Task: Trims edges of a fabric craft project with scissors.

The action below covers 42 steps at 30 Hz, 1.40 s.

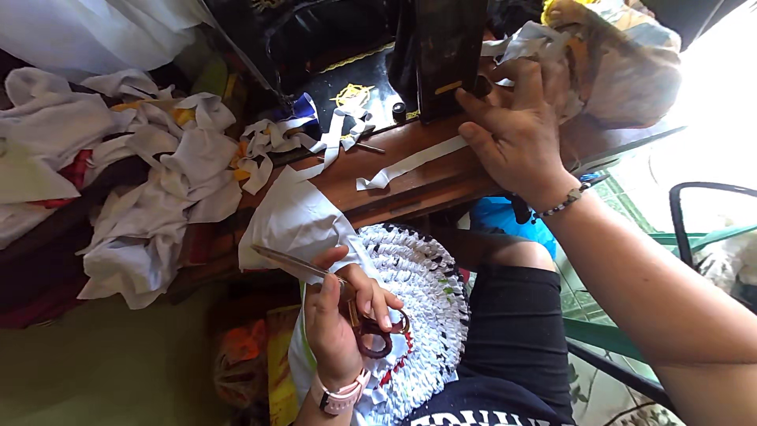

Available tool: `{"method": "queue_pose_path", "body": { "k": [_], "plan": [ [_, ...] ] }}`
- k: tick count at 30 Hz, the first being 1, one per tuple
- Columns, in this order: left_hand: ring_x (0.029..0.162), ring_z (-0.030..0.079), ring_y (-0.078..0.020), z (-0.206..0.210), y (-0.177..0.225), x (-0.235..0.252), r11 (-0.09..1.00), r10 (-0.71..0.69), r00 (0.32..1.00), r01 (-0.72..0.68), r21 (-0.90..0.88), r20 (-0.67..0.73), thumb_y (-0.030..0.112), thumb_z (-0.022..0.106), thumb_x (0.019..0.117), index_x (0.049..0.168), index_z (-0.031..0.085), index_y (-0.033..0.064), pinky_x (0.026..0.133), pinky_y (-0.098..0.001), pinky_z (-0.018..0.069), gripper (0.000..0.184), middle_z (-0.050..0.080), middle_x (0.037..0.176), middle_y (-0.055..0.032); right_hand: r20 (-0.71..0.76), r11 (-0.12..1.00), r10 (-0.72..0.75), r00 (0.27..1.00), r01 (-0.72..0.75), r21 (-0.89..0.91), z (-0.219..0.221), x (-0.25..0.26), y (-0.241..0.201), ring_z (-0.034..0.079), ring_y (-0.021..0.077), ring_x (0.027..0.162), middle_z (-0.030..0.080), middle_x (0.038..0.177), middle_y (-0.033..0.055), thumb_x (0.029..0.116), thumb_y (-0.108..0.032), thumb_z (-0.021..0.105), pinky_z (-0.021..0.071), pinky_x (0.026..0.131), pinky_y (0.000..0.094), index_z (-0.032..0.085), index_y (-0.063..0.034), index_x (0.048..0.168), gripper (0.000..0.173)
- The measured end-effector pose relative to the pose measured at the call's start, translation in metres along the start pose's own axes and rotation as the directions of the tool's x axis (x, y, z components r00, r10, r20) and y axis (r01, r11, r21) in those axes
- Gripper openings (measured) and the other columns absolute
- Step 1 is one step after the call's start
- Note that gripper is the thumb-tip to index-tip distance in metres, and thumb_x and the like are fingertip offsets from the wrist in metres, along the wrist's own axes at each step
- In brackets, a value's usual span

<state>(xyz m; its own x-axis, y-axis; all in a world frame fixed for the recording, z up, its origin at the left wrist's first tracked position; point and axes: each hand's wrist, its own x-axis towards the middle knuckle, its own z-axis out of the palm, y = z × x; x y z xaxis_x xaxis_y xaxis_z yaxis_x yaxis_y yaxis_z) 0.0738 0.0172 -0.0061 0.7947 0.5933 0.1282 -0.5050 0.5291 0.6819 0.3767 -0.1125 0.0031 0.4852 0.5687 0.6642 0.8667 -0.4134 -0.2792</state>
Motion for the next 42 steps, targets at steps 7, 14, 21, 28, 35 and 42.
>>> {"method": "queue_pose_path", "body": {
  "k": [7,14,21,28,35,42],
  "plan": [
    [0.054,0.067,-0.0242,0.0,0.0,0.0,1.0,0.002,1.0,-0.002,0.001,0.012,0.033,0.047,0.1087,0.131,0.052,0.0061,0.064,-0.047,0.065,0.036,0.06,0.065,-0.007,0.002,0.999,-0.038,0.999,0.038,-0.006,0.004,0.004,-0.004,0.036,0.0465,0.141,0.051,0.145,0.0207,0.1029,-0.061,0.042,0.013,0.115,0.0737,0.07,-0.031,0.133,0.052],
    [0.053,0.067,-0.0236,0.0,0.001,0.001,1.0,-0.001,1.0,0.001,-0.004,0.006,0.036,0.049,0.108,0.128,0.054,0.0058,0.063,-0.0462,0.065,0.036,0.061,0.066,-0.0064,0.045,0.998,0.007,0.999,-0.004,-0.059,0.005,0.007,-0.01,0.036,0.047,0.142,0.05,0.148,0.0207,0.1025,-0.064,0.039,0.0129,0.115,0.0736,0.066,-0.0333,0.139,0.054],
    [0.061,0.068,-0.0203,0.009,0.007,-0.008,0.988,-0.021,0.999,0.014,0.154,0.044,0.053,0.04,0.1071,0.122,0.058,0.011,0.075,-0.048,0.0647,0.048,0.062,0.07,-0.0031,-0.026,0.907,-0.096,0.995,0.098,0.41,-0.039,-0.033,-0.079,0.046,0.0306,0.132,0.052,0.14,0.0184,0.1072,-0.042,0.044,0.0372,0.111,0.0498,0.068,-0.0088,0.133,0.049],
    [0.102,0.066,-0.0209,0.038,0.008,-0.014,0.901,0.228,0.968,-0.251,0.355,0.106,0.041,0.036,0.1107,0.102,0.056,0.0179,0.106,-0.0476,0.0502,0.032,0.062,0.095,-0.0007,0.178,0.68,-0.131,0.975,-0.043,0.732,-0.049,-0.128,-0.176,0.061,0.0139,0.113,0.065,0.118,0.0054,0.0942,-0.023,0.067,0.0534,0.094,0.0293,0.064,-0.0143,0.128,0.035],
    [0.102,0.064,-0.0169,0.057,0.007,-0.019,0.975,0.077,0.997,-0.076,0.208,0.007,0.035,0.034,0.1106,0.107,0.056,0.0185,0.093,-0.0375,0.0551,0.028,0.06,0.099,0.0,0.271,0.591,-0.106,0.957,-0.158,0.791,-0.056,-0.121,-0.177,0.064,0.0129,0.109,0.06,0.127,0.0096,0.097,-0.019,0.066,0.0605,0.088,0.0286,0.063,-0.0079,0.134,0.039],
    [0.112,0.064,-0.0214,0.064,0.015,-0.003,0.993,-0.015,0.998,0.008,0.119,0.062,0.03,0.027,0.111,0.106,0.056,0.0184,0.103,-0.044,0.0517,0.032,0.062,0.102,-0.0014,0.399,0.528,-0.223,0.889,-0.234,0.817,-0.07,-0.105,-0.157,0.068,0.0103,0.102,0.069,0.117,0.006,0.1065,-0.02,0.053,0.0604,0.087,0.0265,0.058,-0.0057,0.14,0.037]
  ]
}}
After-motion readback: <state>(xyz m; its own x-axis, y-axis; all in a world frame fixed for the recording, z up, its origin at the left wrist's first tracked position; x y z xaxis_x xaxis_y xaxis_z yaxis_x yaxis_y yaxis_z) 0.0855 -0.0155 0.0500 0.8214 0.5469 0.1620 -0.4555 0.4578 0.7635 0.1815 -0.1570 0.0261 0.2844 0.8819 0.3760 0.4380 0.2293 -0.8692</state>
